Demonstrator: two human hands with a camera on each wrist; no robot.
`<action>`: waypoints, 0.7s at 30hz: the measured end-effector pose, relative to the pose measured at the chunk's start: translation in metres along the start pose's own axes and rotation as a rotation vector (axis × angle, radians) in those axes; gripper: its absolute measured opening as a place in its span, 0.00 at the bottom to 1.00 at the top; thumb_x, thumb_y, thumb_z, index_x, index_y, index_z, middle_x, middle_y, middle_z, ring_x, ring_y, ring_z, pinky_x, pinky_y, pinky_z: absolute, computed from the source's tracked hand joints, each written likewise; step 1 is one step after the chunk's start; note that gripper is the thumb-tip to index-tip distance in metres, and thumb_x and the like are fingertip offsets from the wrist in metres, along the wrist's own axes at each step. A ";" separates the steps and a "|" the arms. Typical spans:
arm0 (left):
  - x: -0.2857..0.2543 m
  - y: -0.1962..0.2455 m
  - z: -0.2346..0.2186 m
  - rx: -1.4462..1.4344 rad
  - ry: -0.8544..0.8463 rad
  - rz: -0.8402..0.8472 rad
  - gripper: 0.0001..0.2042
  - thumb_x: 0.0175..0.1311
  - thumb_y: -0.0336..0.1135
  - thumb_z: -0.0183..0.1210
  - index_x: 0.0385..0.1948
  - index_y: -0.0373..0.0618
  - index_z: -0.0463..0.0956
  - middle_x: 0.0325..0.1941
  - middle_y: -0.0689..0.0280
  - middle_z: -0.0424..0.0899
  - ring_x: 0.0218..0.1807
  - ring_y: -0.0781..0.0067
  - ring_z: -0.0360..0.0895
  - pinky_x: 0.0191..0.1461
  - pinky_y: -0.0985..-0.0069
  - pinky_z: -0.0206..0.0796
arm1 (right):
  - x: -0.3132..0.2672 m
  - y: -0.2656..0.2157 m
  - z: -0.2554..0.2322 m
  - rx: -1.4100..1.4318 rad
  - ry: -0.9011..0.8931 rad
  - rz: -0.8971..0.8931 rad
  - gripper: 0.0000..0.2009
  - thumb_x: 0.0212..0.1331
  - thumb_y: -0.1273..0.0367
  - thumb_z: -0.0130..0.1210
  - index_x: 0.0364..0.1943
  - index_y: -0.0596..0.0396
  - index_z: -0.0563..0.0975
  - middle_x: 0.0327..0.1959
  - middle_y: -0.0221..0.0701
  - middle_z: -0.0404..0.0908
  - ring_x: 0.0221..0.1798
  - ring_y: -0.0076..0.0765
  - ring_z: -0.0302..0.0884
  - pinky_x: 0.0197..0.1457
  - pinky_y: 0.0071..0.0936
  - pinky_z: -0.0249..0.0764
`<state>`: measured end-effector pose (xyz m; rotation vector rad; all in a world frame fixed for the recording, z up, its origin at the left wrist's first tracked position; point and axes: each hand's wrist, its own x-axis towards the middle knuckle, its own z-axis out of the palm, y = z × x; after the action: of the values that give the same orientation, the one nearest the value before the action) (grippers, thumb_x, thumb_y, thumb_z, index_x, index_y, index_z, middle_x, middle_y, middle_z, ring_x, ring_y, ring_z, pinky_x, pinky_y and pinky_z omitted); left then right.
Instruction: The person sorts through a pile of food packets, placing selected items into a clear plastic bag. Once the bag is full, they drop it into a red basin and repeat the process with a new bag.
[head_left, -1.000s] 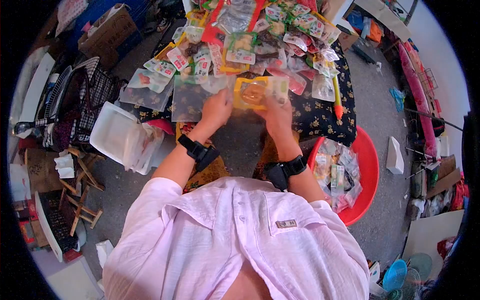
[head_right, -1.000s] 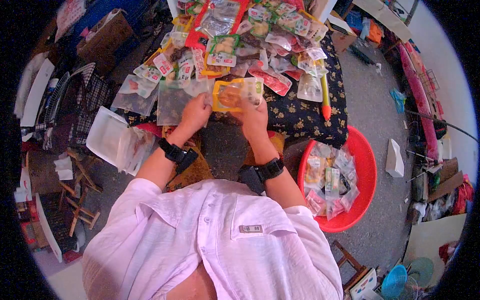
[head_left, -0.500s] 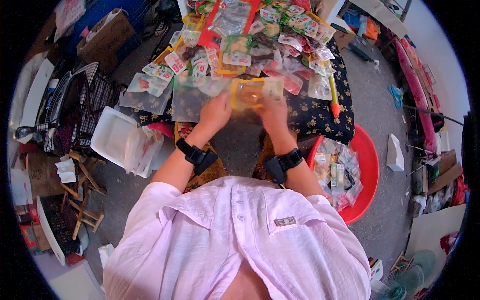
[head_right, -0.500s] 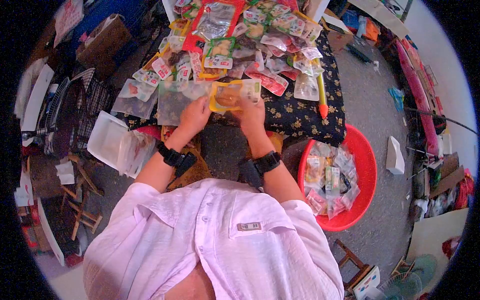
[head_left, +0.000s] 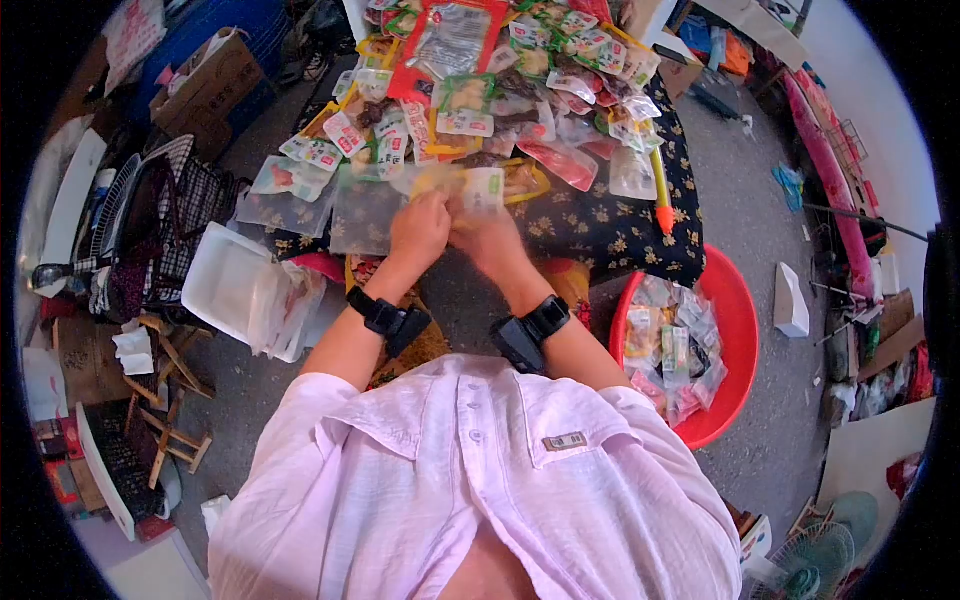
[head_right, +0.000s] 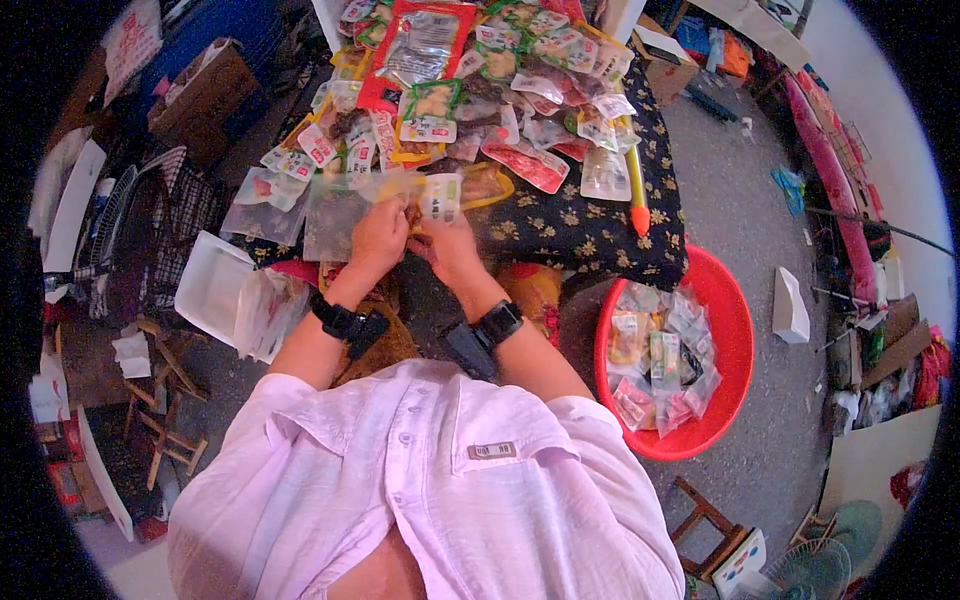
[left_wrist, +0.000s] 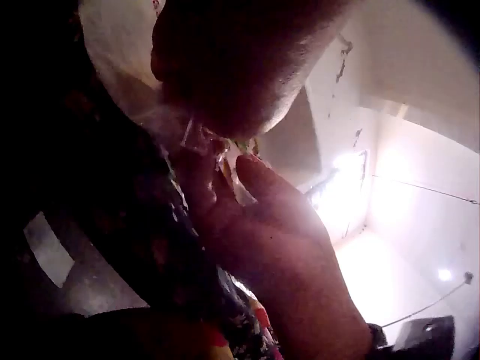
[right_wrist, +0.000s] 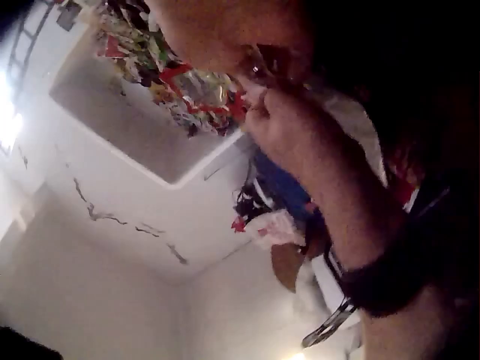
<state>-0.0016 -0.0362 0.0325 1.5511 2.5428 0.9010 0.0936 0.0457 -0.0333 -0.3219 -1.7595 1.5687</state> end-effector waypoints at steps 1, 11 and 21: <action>-0.001 -0.005 0.001 -0.005 -0.012 -0.002 0.10 0.52 0.35 0.42 0.32 0.41 0.68 0.32 0.54 0.72 0.36 0.52 0.69 0.38 0.62 0.61 | 0.001 -0.012 -0.003 0.090 -0.025 0.128 0.11 0.51 0.71 0.46 0.40 0.54 0.66 0.33 0.28 0.70 0.29 0.29 0.70 0.25 0.25 0.69; -0.020 -0.010 0.003 -0.014 0.070 0.185 0.11 0.51 0.35 0.42 0.34 0.46 0.70 0.32 0.57 0.72 0.34 0.53 0.69 0.35 0.63 0.63 | -0.001 -0.056 -0.007 -0.132 -0.075 0.546 0.07 0.50 0.71 0.45 0.34 0.56 0.72 0.19 0.27 0.71 0.15 0.22 0.65 0.17 0.19 0.62; -0.019 -0.008 -0.002 0.009 0.113 0.247 0.09 0.50 0.33 0.45 0.32 0.46 0.69 0.28 0.57 0.70 0.31 0.54 0.69 0.33 0.63 0.62 | 0.011 -0.009 0.014 -0.137 -0.119 0.162 0.05 0.51 0.72 0.43 0.28 0.57 0.70 0.14 0.26 0.67 0.11 0.22 0.61 0.12 0.18 0.56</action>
<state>0.0012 -0.0551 0.0251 1.9013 2.4663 1.0301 0.0789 0.0402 -0.0204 -0.4561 -1.9798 1.6118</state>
